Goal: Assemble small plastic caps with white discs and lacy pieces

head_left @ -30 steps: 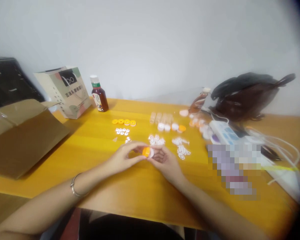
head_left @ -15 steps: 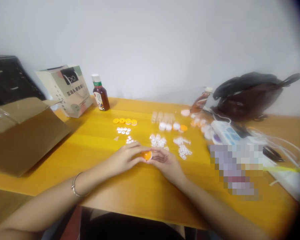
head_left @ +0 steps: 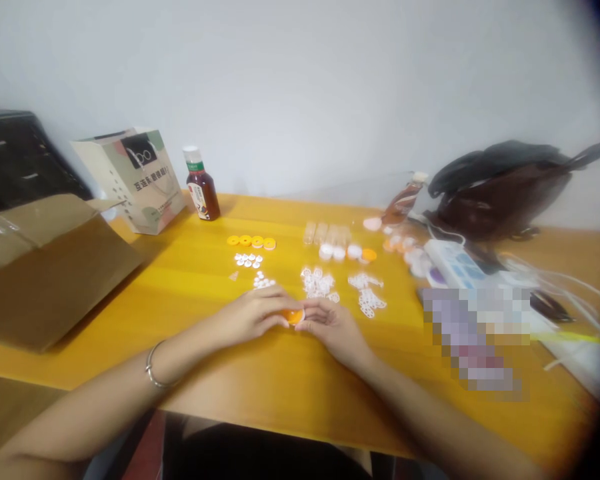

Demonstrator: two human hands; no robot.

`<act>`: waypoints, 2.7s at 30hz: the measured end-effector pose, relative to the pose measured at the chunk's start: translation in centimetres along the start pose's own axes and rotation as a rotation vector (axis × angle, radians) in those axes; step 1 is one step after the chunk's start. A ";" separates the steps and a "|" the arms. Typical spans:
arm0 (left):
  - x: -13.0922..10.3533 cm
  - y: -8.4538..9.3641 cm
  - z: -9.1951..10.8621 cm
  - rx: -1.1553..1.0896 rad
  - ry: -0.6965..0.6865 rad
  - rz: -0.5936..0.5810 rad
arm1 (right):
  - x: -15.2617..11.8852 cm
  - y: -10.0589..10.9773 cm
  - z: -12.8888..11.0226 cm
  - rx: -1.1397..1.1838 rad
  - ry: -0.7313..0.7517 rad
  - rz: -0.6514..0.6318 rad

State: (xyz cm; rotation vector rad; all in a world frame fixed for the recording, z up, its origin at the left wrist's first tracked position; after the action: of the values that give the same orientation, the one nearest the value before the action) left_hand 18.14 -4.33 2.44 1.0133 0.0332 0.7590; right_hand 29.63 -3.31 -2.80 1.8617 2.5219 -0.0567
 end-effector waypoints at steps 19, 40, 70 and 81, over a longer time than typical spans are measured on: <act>0.0 0.0 -0.8 0.017 0.076 0.028 | 0.1 -0.1 0.7 0.066 -0.081 -0.036; -0.2 -0.6 -0.1 0.043 -0.053 -0.103 | 0.3 -1.2 1.1 0.131 -0.101 -0.196; -0.1 -2.8 -1.0 0.164 0.009 -0.083 | 2.8 18.4 -2.3 -1.234 -0.103 0.321; -0.1 -3.0 -0.4 0.106 -0.085 -0.100 | 2.5 16.8 -4.3 -1.324 -0.006 0.510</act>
State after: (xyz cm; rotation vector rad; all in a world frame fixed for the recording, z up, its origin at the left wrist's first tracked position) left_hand 19.61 -4.95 -0.15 1.1358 0.0503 0.6275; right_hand 44.97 4.14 0.99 1.6336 1.2375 1.2175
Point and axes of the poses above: each hand's wrist, its own x-axis towards the middle knuckle, its own y-axis out of the back of the hand, z = x × y, the point moved 8 cm from there along x, towards the middle knuckle
